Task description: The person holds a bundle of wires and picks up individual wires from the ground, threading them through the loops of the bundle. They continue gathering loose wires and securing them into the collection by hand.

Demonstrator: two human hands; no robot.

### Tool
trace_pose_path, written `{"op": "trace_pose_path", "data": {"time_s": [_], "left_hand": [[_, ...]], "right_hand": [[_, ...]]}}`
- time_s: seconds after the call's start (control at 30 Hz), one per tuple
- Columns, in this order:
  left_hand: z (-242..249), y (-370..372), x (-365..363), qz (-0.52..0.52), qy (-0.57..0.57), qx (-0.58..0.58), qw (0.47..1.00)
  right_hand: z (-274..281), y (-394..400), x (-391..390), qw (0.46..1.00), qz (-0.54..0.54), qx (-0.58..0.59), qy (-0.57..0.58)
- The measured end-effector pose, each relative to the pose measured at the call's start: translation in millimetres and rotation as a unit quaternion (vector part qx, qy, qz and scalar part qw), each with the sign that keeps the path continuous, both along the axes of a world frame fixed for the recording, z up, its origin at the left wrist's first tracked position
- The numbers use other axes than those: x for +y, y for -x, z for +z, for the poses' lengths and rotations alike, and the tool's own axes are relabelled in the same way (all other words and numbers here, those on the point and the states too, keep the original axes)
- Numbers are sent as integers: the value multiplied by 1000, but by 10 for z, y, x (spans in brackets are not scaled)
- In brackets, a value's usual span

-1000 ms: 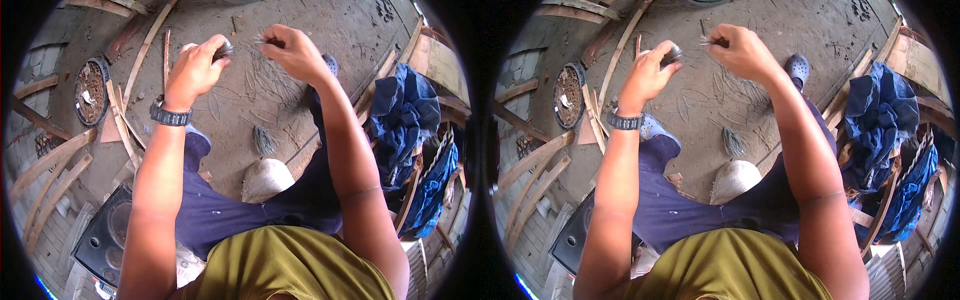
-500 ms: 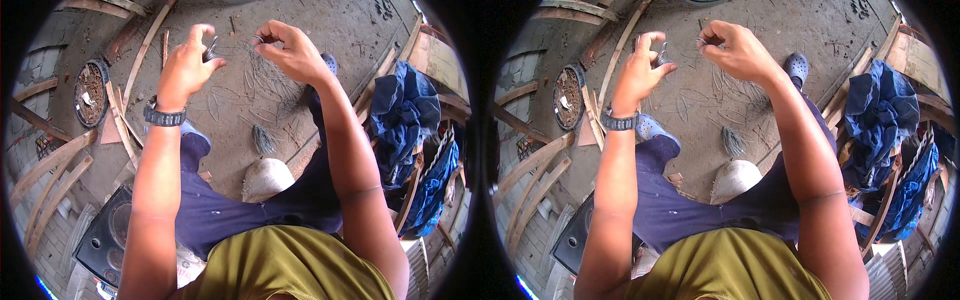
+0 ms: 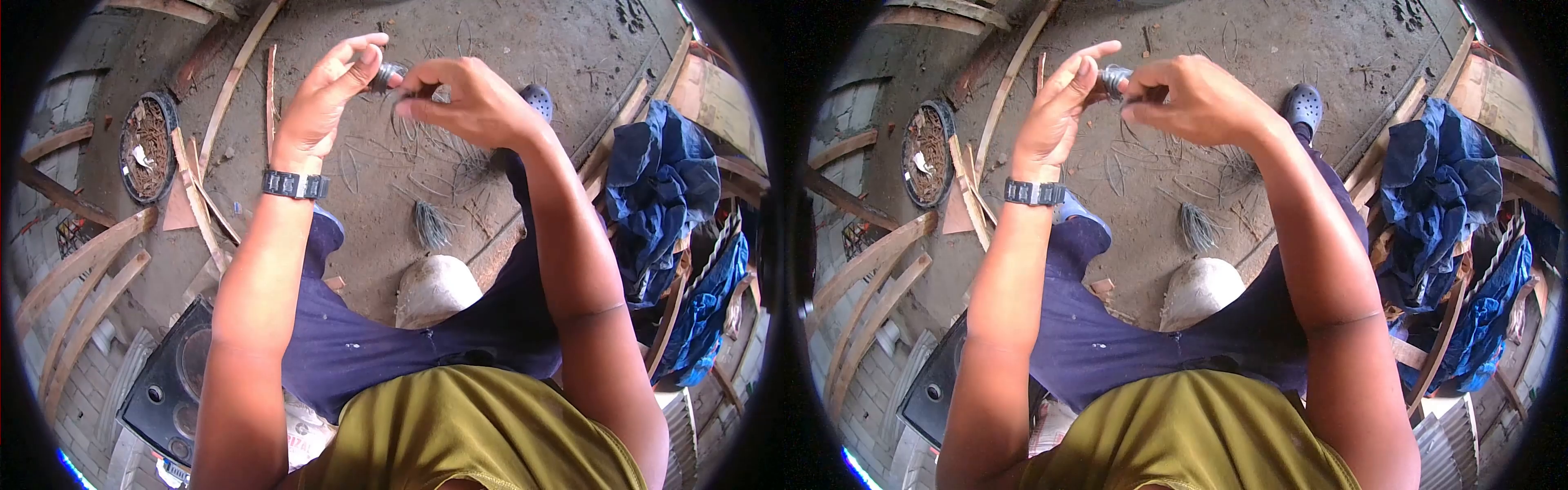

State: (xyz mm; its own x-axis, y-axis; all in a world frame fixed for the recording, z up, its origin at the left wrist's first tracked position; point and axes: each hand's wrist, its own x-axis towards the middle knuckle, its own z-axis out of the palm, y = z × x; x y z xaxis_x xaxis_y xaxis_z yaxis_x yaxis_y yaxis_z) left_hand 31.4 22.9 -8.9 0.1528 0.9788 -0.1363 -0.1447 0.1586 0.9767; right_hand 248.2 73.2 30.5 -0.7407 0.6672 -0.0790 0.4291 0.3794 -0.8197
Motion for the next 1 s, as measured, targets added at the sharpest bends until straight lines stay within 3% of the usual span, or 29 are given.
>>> {"op": "trace_pose_path", "data": {"time_s": [0.2, 0.33, 0.47, 0.53, 0.57, 0.6, 0.67, 0.73, 0.8, 0.87, 0.9, 0.93, 1.0], "left_hand": [[28, -105, -61, -46, 23, -23, 998], [-16, -92, -48, -81, 16, 23, 996], [66, -73, -36, -95, 16, -3, 995], [171, -60, -56, -78, 64, -53, 993], [196, -41, -52, -69, 81, -77, 991], [173, -12, -54, -67, 81, -78, 991], [84, 73, -27, 60, 49, -103, 992], [-14, 209, -13, 125, 70, -141, 980], [-173, 355, -34, 254, 94, -223, 936], [-224, 460, -80, 273, 86, -215, 934], [-231, 486, -101, 293, 92, -187, 933], [-239, 516, -118, 314, 98, -157, 931], [-147, 520, -190, 330, 112, -149, 925]], "right_hand": [[-92, -18, 31, 993, -35, 4, -113], [-61, -13, 43, 993, -57, 7, -108], [-8, -19, 66, 995, -17, 21, -93], [220, -26, 104, 996, 4, 12, 94], [-43, -44, 136, 976, -23, 159, 145], [-121, -34, 157, 977, -21, 158, 145], [-295, -32, 199, 965, -202, 127, 108], [-1180, -223, 405, 976, -213, -32, -28], [-1694, -306, 144, 972, -198, -128, 4], [-2187, -300, -182, 948, -23, -313, 55], [-2561, -288, -364, 913, 126, -387, -1], [-2613, -273, -596, 905, 123, -400, 78], [-3130, -292, -1131, 896, -36, -414, 157]]}}
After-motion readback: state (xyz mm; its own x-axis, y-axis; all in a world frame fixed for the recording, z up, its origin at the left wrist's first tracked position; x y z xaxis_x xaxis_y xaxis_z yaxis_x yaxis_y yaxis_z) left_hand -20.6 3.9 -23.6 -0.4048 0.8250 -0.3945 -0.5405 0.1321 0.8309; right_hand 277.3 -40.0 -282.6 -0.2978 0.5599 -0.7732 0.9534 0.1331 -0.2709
